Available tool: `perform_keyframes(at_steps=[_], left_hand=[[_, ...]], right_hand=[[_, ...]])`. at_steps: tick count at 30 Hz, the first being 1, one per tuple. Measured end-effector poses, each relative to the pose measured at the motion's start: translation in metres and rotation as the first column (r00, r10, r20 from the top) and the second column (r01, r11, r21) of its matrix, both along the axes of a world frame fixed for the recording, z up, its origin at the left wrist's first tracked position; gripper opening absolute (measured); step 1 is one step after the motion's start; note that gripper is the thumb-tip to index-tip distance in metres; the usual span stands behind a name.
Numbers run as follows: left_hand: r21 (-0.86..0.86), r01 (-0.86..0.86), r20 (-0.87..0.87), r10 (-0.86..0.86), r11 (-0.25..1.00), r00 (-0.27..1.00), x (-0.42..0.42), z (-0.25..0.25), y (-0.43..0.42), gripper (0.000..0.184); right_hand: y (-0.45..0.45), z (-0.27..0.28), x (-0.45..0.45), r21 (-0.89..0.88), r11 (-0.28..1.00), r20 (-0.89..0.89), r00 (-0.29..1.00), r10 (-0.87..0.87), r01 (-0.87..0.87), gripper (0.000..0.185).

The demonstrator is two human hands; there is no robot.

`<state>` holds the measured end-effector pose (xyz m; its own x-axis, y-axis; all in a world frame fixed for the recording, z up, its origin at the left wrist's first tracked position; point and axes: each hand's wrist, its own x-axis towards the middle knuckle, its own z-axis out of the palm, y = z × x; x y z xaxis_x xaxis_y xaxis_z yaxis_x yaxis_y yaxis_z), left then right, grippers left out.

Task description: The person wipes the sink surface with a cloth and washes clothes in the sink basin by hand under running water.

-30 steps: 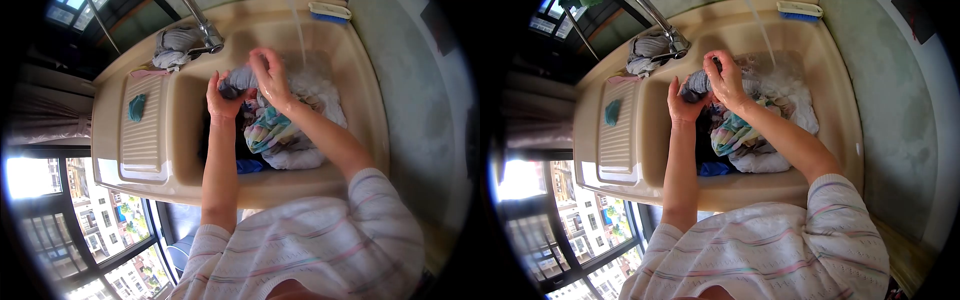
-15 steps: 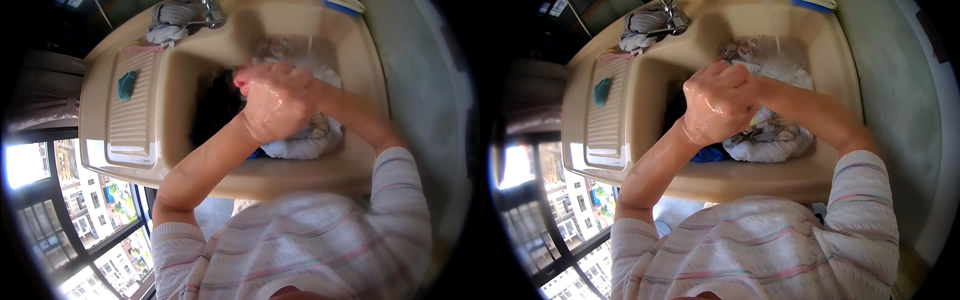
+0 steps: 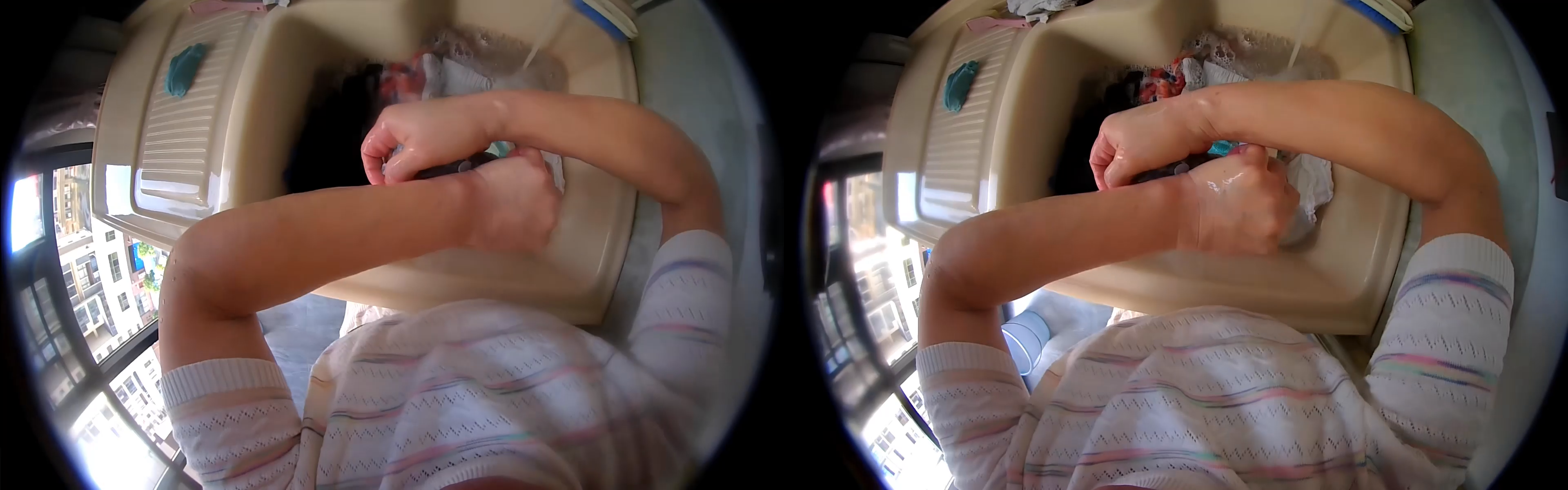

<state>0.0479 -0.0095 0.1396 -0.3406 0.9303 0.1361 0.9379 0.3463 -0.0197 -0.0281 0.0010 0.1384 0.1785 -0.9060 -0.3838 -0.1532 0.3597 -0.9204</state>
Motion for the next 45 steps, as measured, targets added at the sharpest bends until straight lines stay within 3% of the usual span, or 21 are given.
perform_keyframes(at_steps=[7,10,11,14,19,20,22,23,24,26,28,31,33,36,38,39,40,41,42,43,45], left_hand=[[-0.119,0.002,-0.069,-0.010,0.993,0.998,-0.013,-0.050,-0.005,0.011],[-0.122,0.070,0.012,-0.069,0.990,0.998,-0.025,-0.066,-0.013,0.011],[-0.234,0.045,-0.026,-0.052,0.971,0.998,-0.025,-0.071,-0.012,0.011],[-0.029,-0.123,-0.173,0.116,0.992,0.978,-0.025,-0.090,-0.023,0.010],[0.412,-0.281,-0.083,0.343,0.867,0.936,-0.007,-0.041,-0.046,0.009],[0.543,-0.408,0.007,0.482,0.734,0.876,-0.004,-0.034,-0.053,0.008],[0.719,-0.589,0.239,0.665,0.368,0.708,0.002,-0.023,-0.068,0.008],[0.550,-0.834,0.713,0.495,0.043,0.496,0.000,-0.027,-0.083,0.016],[0.198,-0.965,0.974,0.141,-0.171,0.175,-0.001,-0.036,-0.100,0.025],[-0.237,-0.971,0.851,-0.480,0.011,-0.213,0.002,-0.054,-0.133,0.041],[-0.264,-0.963,0.944,-0.218,-0.054,-0.247,0.006,-0.060,-0.135,0.047],[-0.152,-0.988,0.970,-0.196,-0.029,-0.144,0.014,-0.041,-0.144,0.032],[-0.063,-0.997,0.983,-0.176,-0.050,-0.054,0.016,-0.035,-0.153,0.025],[0.120,-0.987,0.989,-0.078,-0.107,0.129,0.017,-0.022,-0.179,0.019],[0.236,-0.959,0.972,0.025,-0.159,0.235,0.028,-0.010,-0.197,0.018],[0.256,-0.957,0.965,0.098,-0.140,0.244,0.032,0.002,-0.204,0.026],[0.406,-0.909,0.907,0.161,-0.098,0.388,0.031,0.001,-0.205,0.034],[0.543,-0.838,0.823,0.229,-0.051,0.520,0.031,0.002,-0.206,0.044],[0.563,-0.825,0.782,0.290,0.052,0.552,0.041,0.024,-0.204,0.071],[0.611,-0.762,0.645,0.422,0.217,0.637,0.044,0.028,-0.207,0.092],[0.619,-0.718,0.542,0.489,0.317,0.683,0.046,0.028,-0.212,0.110]], right_hand=[[-0.014,-0.036,0.003,0.085,0.995,-0.145,0.989,-0.040,0.053,0.017],[-0.021,-0.047,0.000,0.071,0.992,-0.242,0.967,-0.083,0.103,0.015],[-0.022,-0.049,-0.002,0.056,0.991,-0.250,0.963,-0.102,0.119,0.015],[-0.025,-0.068,-0.023,0.123,0.946,-0.130,0.950,-0.284,0.299,0.016],[0.022,-0.064,-0.066,0.242,0.847,0.023,0.870,-0.493,0.473,0.035],[0.037,-0.046,-0.067,0.366,0.794,0.165,0.806,-0.568,0.485,0.032],[0.063,-0.032,-0.080,0.301,0.776,0.217,0.752,-0.622,0.555,0.033],[0.076,-0.025,-0.085,0.227,0.766,0.254,0.723,-0.642,0.601,0.034],[0.081,-0.018,-0.087,0.150,0.750,0.295,0.695,-0.656,0.645,0.035],[0.078,-0.003,-0.076,-0.071,0.638,0.275,0.630,-0.726,0.766,0.032],[0.078,0.014,-0.065,-0.275,0.514,0.309,0.581,-0.753,0.813,0.030],[0.086,0.059,-0.053,-0.459,0.301,0.474,0.517,-0.713,0.836,0.024],[0.079,0.046,-0.049,-0.443,0.500,-0.166,0.480,-0.861,0.744,0.030],[0.053,0.021,-0.046,-0.495,0.596,-0.636,0.205,-0.744,0.632,0.021],[0.043,0.042,-0.039,-0.676,0.393,-0.331,0.219,-0.918,0.624,0.019],[0.032,0.049,-0.036,-0.705,0.406,-0.331,0.236,-0.914,0.582,0.020],[0.024,0.051,-0.034,-0.669,0.442,-0.361,0.259,-0.896,0.597,0.020],[0.011,0.052,-0.030,-0.635,0.480,-0.383,0.293,-0.876,0.606,0.020],[-0.008,0.051,-0.028,-0.602,0.529,-0.400,0.348,-0.848,0.598,0.019],[-0.026,0.062,-0.015,-0.583,0.506,-0.280,0.427,-0.860,0.636,0.018],[-0.058,0.078,0.004,-0.566,0.449,-0.046,0.518,-0.854,0.691,0.019]])
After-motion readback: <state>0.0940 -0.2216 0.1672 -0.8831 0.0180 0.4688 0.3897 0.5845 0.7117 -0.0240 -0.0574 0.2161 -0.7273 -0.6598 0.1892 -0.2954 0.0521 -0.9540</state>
